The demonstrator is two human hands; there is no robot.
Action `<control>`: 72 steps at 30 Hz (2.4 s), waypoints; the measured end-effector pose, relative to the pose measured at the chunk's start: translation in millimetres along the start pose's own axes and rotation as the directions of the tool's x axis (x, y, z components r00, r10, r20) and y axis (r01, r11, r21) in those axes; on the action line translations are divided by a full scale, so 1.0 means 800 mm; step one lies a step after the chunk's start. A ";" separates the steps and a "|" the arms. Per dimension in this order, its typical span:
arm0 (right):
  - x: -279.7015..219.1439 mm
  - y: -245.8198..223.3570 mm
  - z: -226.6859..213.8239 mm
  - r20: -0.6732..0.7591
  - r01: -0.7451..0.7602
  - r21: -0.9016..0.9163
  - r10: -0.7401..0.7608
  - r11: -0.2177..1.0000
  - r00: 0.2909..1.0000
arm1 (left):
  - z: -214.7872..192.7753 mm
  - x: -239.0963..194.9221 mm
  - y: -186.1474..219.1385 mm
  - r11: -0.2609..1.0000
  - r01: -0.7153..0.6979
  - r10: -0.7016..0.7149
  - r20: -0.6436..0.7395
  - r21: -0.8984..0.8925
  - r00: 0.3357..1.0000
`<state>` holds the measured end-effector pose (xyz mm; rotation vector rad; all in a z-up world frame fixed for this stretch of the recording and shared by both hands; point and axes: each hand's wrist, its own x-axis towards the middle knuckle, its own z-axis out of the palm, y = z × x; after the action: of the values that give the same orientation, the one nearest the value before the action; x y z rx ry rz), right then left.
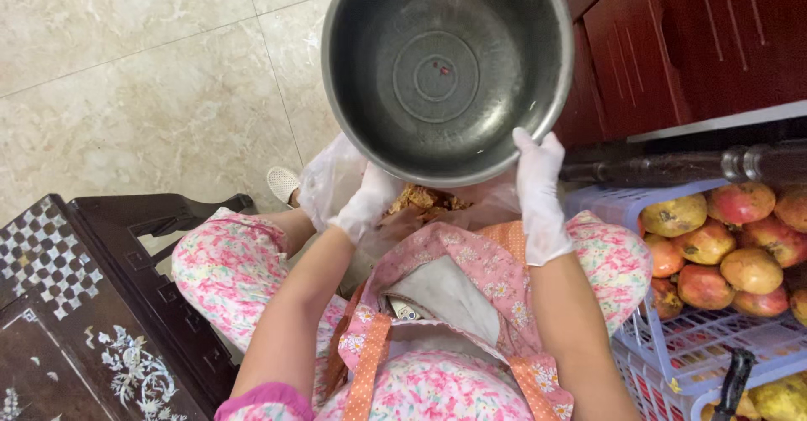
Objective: The person sits on the floor and uses a knife to peel a pomegranate over a metal bowl. They cut the skin, remove sections, and separate the arils into the bowl while discarding the peel.
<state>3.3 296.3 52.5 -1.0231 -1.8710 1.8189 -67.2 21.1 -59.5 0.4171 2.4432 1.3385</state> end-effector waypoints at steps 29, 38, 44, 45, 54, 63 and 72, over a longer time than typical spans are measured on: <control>-0.148 -0.086 -0.094 -0.138 0.234 -0.076 -0.243 0.969 0.960 | -0.057 -0.133 0.181 0.715 -0.409 0.474 0.037 0.567 0.880; -0.145 -0.017 -0.491 -0.318 -0.187 -0.905 -0.316 0.383 0.894 | -0.021 -0.160 0.287 0.830 -0.518 0.521 0.042 0.208 0.852; -0.054 0.032 -0.522 -0.408 -0.313 -0.897 -0.308 0.313 0.860 | 0.037 -0.170 0.380 0.774 -0.633 0.629 0.155 -0.026 0.762; -0.046 0.026 -0.513 -0.460 -0.371 -0.862 -0.228 0.345 0.858 | 0.049 -0.174 0.393 0.771 -0.625 0.636 0.188 -0.121 0.749; -0.200 -0.093 -0.454 0.182 -0.025 0.108 0.005 0.994 0.983 | 0.137 -0.181 0.453 0.746 0.367 0.149 0.677 -0.556 0.721; -0.270 -0.077 -0.590 0.454 0.447 -0.814 0.074 -0.371 0.888 | 0.077 -0.145 0.364 0.156 0.788 0.126 0.803 -0.596 0.583; -0.247 0.033 -0.638 0.709 0.711 -0.664 0.106 -0.232 0.697 | -0.143 -0.131 0.257 0.108 0.382 0.112 0.393 -0.918 0.913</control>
<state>493.4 525.8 137.5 0.1195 -3.4903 -0.2708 0.2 -1.3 187.9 0.0149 0.7279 2.1628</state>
